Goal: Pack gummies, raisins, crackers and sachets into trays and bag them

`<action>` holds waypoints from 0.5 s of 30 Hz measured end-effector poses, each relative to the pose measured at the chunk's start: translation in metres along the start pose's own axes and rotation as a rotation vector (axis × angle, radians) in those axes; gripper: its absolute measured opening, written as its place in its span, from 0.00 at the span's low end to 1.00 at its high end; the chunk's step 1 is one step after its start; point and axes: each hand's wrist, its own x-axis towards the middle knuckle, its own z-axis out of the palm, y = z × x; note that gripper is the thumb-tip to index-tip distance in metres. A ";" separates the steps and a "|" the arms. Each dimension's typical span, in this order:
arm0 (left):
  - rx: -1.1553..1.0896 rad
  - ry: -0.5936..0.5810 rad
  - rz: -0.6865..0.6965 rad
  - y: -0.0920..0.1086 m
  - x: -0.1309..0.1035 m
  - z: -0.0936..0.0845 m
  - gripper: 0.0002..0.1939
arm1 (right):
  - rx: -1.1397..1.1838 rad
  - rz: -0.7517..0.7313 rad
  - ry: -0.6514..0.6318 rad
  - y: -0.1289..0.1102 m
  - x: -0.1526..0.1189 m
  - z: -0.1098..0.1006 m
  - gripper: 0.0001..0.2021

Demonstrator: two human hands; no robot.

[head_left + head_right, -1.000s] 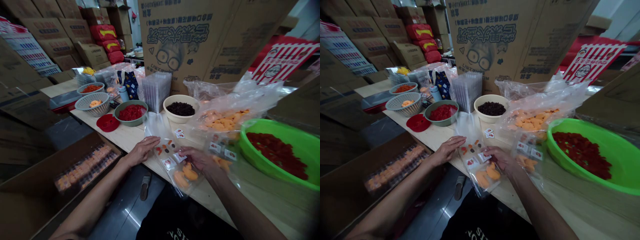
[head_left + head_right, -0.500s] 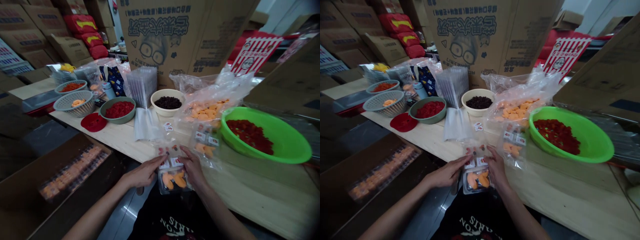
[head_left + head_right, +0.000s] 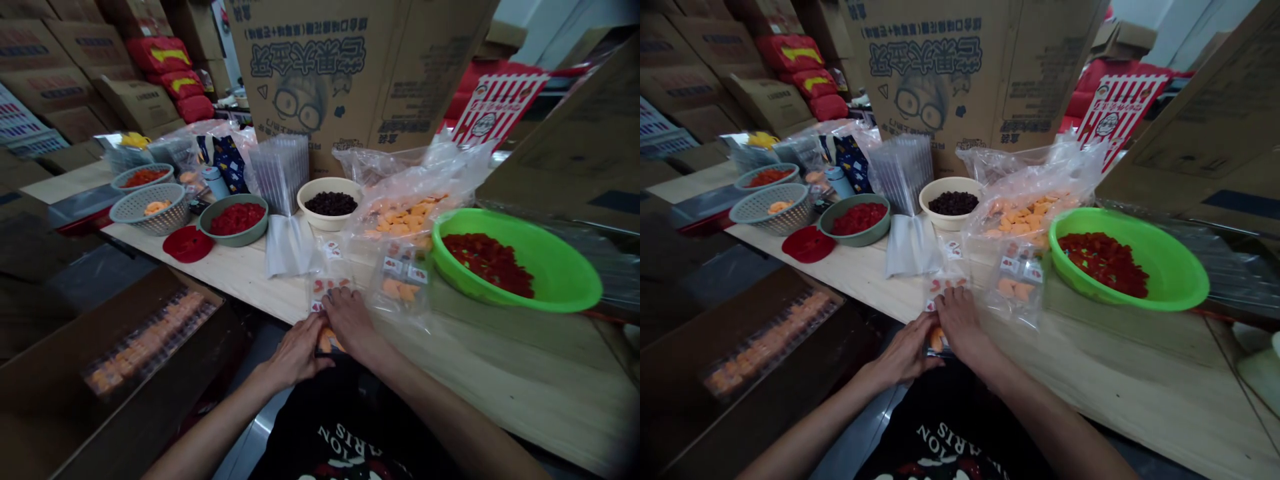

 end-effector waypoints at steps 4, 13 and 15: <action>-0.076 0.152 -0.058 -0.003 0.006 0.006 0.45 | -0.043 -0.055 0.071 0.002 0.027 0.008 0.16; 0.039 0.354 -0.082 -0.013 0.001 0.008 0.27 | 0.105 -0.342 0.063 -0.023 -0.036 0.013 0.12; 0.037 0.330 -0.089 -0.009 -0.004 0.011 0.20 | 0.135 -0.345 0.075 -0.029 -0.049 0.007 0.11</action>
